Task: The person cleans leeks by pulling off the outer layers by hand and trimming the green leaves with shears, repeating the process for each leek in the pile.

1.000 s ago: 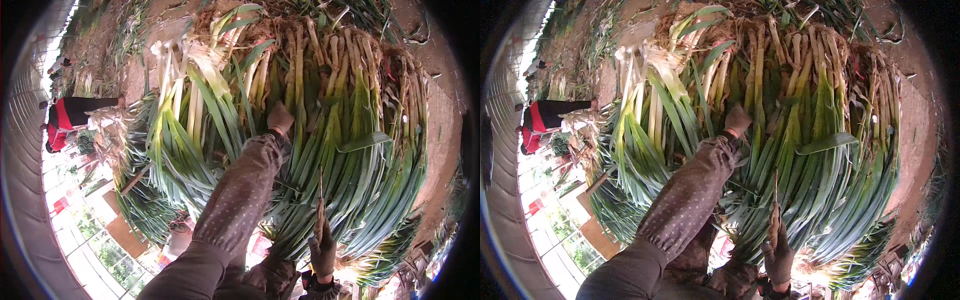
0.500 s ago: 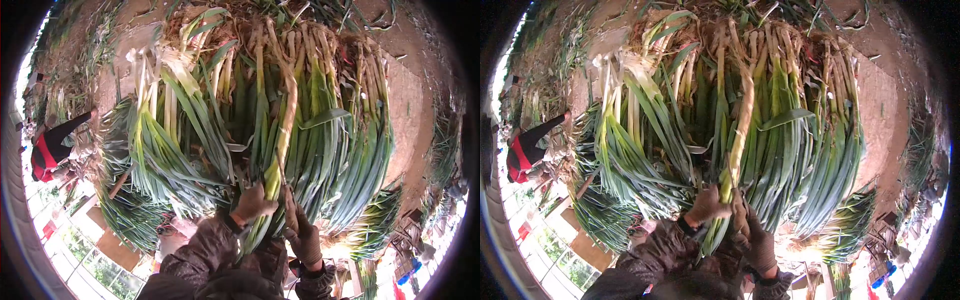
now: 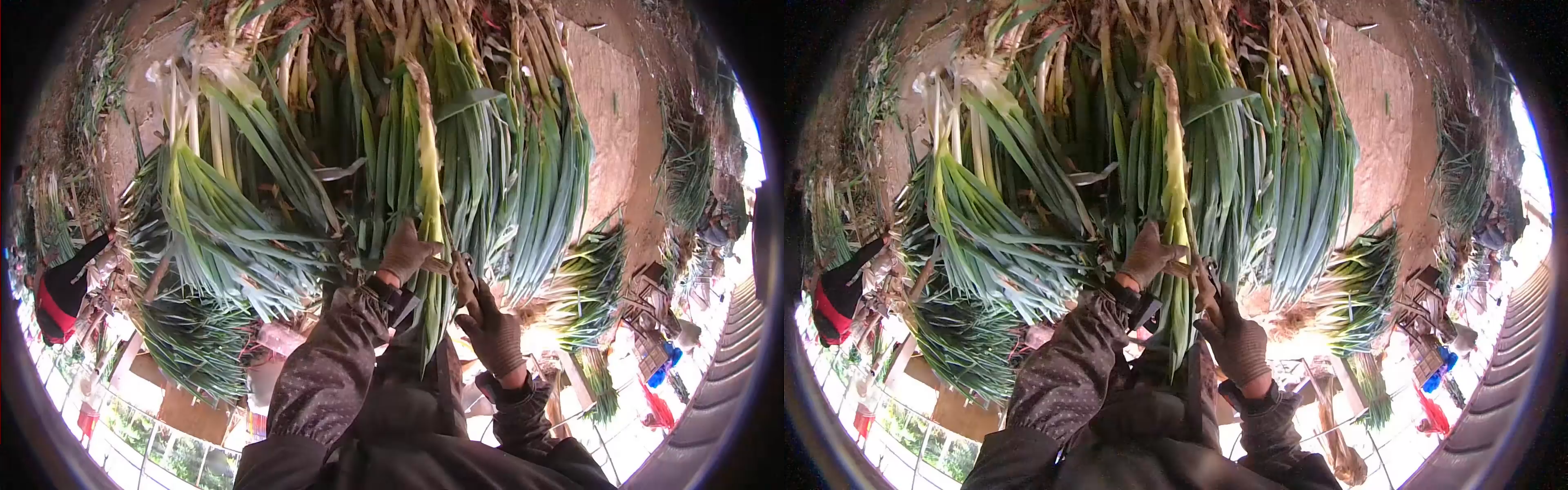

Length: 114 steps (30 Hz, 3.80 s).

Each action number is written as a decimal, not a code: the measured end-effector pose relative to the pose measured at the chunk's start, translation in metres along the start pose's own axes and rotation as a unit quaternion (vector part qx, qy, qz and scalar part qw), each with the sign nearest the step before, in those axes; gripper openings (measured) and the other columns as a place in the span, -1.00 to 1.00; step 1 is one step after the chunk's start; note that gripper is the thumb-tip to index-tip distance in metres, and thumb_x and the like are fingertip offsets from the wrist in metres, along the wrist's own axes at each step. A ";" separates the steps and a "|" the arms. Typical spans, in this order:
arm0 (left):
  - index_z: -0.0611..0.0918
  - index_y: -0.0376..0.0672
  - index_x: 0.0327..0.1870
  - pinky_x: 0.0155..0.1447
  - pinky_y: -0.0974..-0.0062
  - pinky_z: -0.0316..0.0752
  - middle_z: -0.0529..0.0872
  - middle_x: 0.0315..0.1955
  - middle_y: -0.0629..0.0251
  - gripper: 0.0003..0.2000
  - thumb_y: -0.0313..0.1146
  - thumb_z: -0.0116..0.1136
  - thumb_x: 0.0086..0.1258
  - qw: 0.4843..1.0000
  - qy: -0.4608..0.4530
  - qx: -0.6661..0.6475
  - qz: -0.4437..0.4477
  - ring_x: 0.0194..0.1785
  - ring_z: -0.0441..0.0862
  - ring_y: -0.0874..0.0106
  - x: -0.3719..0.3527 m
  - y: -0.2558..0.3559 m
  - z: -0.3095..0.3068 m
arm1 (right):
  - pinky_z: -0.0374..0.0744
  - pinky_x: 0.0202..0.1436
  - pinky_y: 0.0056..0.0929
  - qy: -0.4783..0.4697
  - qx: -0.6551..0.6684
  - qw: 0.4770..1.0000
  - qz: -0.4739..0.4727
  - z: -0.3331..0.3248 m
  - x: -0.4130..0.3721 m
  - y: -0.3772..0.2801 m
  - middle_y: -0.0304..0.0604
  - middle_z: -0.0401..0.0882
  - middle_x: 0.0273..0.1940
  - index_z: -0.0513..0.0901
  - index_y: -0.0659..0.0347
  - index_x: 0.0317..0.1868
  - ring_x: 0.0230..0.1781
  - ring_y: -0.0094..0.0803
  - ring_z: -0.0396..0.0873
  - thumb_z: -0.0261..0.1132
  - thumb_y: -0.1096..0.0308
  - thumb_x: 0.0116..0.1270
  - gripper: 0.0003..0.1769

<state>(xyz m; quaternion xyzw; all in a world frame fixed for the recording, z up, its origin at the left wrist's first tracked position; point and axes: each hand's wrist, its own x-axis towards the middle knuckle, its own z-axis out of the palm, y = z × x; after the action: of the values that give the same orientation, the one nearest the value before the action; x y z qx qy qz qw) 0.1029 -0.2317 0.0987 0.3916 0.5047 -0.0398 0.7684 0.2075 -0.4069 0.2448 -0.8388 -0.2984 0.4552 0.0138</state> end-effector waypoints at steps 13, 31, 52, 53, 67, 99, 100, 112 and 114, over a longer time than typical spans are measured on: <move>0.55 -0.36 0.12 0.13 0.30 0.60 0.75 -0.06 0.00 -0.54 -0.43 0.49 0.26 0.996 0.050 0.018 0.073 0.02 0.73 0.22 0.016 -0.043 0.004 | 0.62 -0.38 0.00 0.001 -0.052 0.998 -0.045 0.012 0.005 0.013 0.09 0.77 -0.30 0.24 0.09 0.58 -0.40 0.13 0.73 0.33 -0.20 0.42 -0.10; 0.53 -0.39 0.16 0.13 0.40 0.56 0.66 -0.05 0.13 -0.56 -0.52 0.42 0.30 0.995 0.019 -0.018 0.095 0.01 0.64 0.39 -0.004 -0.017 -0.001 | 0.61 -0.39 0.04 0.107 -0.071 0.978 -0.165 0.009 0.135 0.010 0.08 0.75 -0.33 0.32 0.09 0.53 -0.40 0.15 0.72 0.34 -0.19 0.41 -0.15; 0.26 -0.15 0.63 0.51 0.25 0.40 0.45 0.48 -0.14 -0.18 -0.40 0.39 0.34 0.975 0.022 0.144 0.170 0.52 0.46 0.06 -0.008 -0.020 0.008 | 0.61 -0.28 0.15 0.175 -0.061 0.972 -0.147 -0.023 0.271 -0.055 0.14 0.77 -0.25 0.42 0.01 0.40 -0.26 0.21 0.73 0.18 -0.33 0.48 -0.27; 0.25 -0.15 0.63 0.52 0.26 0.38 0.42 0.50 -0.14 -0.19 -0.41 0.38 0.35 0.968 0.004 0.163 0.189 0.54 0.44 0.07 -0.006 -0.023 0.006 | 0.61 -0.26 0.16 0.172 -0.057 0.972 -0.147 -0.024 0.281 -0.056 0.15 0.77 -0.24 0.42 0.00 0.41 -0.25 0.22 0.73 0.18 -0.33 0.47 -0.27; 0.39 -0.10 0.59 0.41 0.52 0.40 0.59 0.39 0.12 -0.46 -0.51 0.05 0.59 0.993 -0.012 -0.043 0.108 0.30 0.60 0.45 0.010 -0.036 0.004 | 0.65 -0.22 0.14 0.083 -0.040 0.992 -0.091 -0.023 0.179 -0.012 0.20 0.76 -0.24 0.37 0.00 0.52 -0.24 0.26 0.73 0.24 -0.27 0.45 -0.20; 0.60 -0.25 0.12 -0.06 0.16 0.70 0.77 -0.05 0.00 -0.51 -0.07 0.36 0.32 0.830 0.239 0.502 0.034 -0.09 0.82 0.10 0.063 -0.016 0.074 | 0.66 -0.09 0.12 0.105 -0.012 0.983 -0.149 -0.027 0.251 -0.030 0.18 0.75 -0.05 0.38 -0.04 0.52 -0.08 0.25 0.72 0.15 -0.26 0.51 -0.26; 0.58 -0.28 0.11 -0.06 0.13 0.72 0.80 -0.09 0.00 -0.54 -0.15 0.33 0.30 0.864 0.230 0.447 0.030 -0.09 0.82 0.09 0.068 -0.018 0.070 | 0.66 -0.10 0.09 0.108 -0.026 0.983 -0.149 -0.028 0.256 -0.027 0.15 0.75 0.01 0.40 -0.03 0.51 -0.08 0.22 0.73 0.15 -0.25 0.51 -0.27; 0.51 -0.33 0.03 -0.03 0.04 0.60 0.74 -0.26 -0.10 -0.58 -0.28 0.31 0.25 0.930 0.113 0.311 0.157 -0.18 0.75 0.01 -0.002 0.044 -0.049 | 0.66 0.19 -0.21 0.039 0.176 0.962 -0.207 -0.025 0.126 -0.038 0.23 0.62 0.28 0.35 0.00 0.59 0.29 0.08 0.63 0.30 0.08 0.50 -0.29; 0.52 -0.35 0.04 -0.05 0.17 0.60 0.73 -0.24 -0.05 -0.64 -0.40 0.29 0.27 0.931 0.108 0.298 0.182 -0.17 0.72 0.19 -0.011 0.049 -0.074 | 0.64 0.22 -0.23 0.042 0.237 0.947 -0.214 -0.020 0.118 -0.053 0.21 0.64 0.26 0.32 0.01 0.61 0.30 0.08 0.64 0.28 0.15 0.51 -0.29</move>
<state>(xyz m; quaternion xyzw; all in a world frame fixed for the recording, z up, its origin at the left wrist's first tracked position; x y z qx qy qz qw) 0.0647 -0.1540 0.1211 0.6898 0.4695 -0.0052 0.5512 0.2451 -0.2980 0.1831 -0.7461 -0.3531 0.4639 0.3217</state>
